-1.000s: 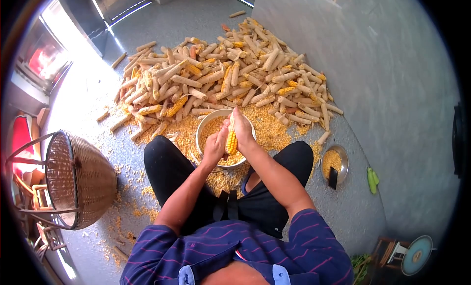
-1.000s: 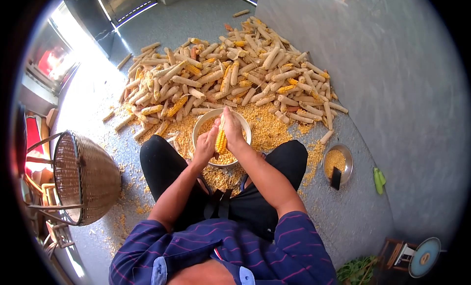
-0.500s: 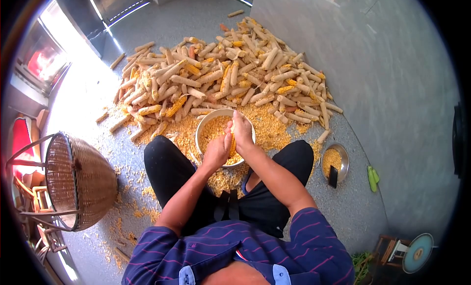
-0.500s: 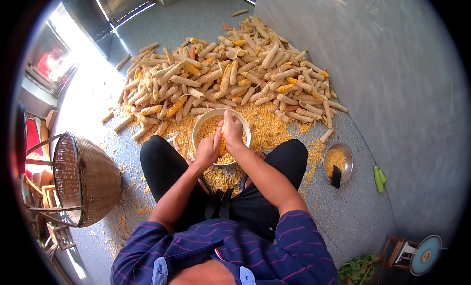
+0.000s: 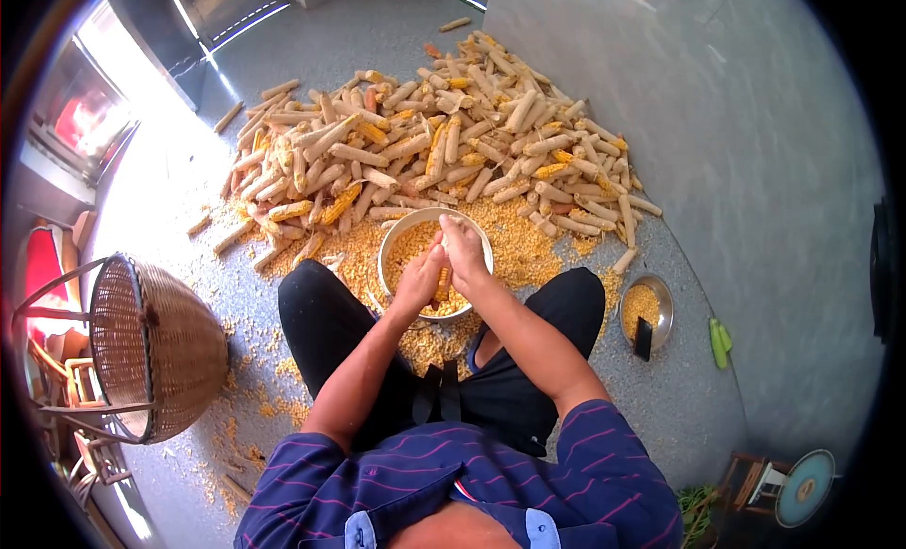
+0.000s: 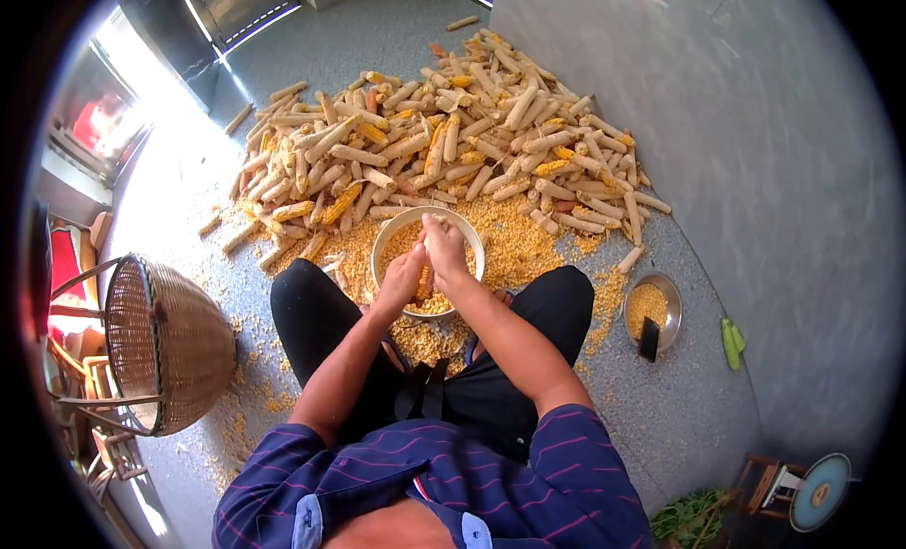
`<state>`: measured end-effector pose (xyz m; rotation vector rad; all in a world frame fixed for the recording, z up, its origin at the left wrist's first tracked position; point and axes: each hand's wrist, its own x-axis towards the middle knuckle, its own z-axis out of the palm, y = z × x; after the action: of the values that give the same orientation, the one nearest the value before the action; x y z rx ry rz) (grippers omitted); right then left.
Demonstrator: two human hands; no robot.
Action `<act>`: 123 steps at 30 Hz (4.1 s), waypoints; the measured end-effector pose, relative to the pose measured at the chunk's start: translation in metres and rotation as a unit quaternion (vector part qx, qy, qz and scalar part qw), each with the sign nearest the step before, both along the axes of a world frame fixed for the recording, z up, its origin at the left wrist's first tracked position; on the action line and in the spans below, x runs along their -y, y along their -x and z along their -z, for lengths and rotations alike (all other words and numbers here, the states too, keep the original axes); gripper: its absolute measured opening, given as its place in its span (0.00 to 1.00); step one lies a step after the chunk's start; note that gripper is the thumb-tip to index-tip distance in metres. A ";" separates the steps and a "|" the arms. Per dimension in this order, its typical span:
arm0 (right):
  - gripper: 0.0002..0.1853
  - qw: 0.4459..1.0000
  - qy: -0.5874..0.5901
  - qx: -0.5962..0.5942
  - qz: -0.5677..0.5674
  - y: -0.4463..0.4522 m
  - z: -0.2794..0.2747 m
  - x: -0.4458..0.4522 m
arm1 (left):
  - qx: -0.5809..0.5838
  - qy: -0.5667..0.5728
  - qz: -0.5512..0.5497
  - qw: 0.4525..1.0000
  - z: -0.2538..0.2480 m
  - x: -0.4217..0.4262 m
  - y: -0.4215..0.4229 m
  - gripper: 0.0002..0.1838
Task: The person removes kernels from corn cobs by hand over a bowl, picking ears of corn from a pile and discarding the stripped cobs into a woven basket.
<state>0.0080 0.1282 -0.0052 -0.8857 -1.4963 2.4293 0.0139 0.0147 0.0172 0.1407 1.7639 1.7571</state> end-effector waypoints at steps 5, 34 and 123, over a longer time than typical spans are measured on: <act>0.08 0.990 0.133 -0.034 0.012 0.003 0.004 -0.006 | 0.088 -0.066 -0.026 0.994 -0.006 0.004 -0.001 0.27; 0.07 0.991 0.124 -0.039 0.013 -0.002 0.001 -0.007 | 0.062 -0.006 0.057 0.996 0.001 0.006 -0.004 0.32; 0.08 0.985 0.159 0.005 0.073 0.003 0.027 -0.016 | -0.010 0.000 -0.103 0.995 0.040 0.002 0.007 0.29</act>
<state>0.0048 0.1445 -0.0322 -1.0266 -1.0184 2.5942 0.0070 0.0128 -0.0224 -0.0240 1.8485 1.9058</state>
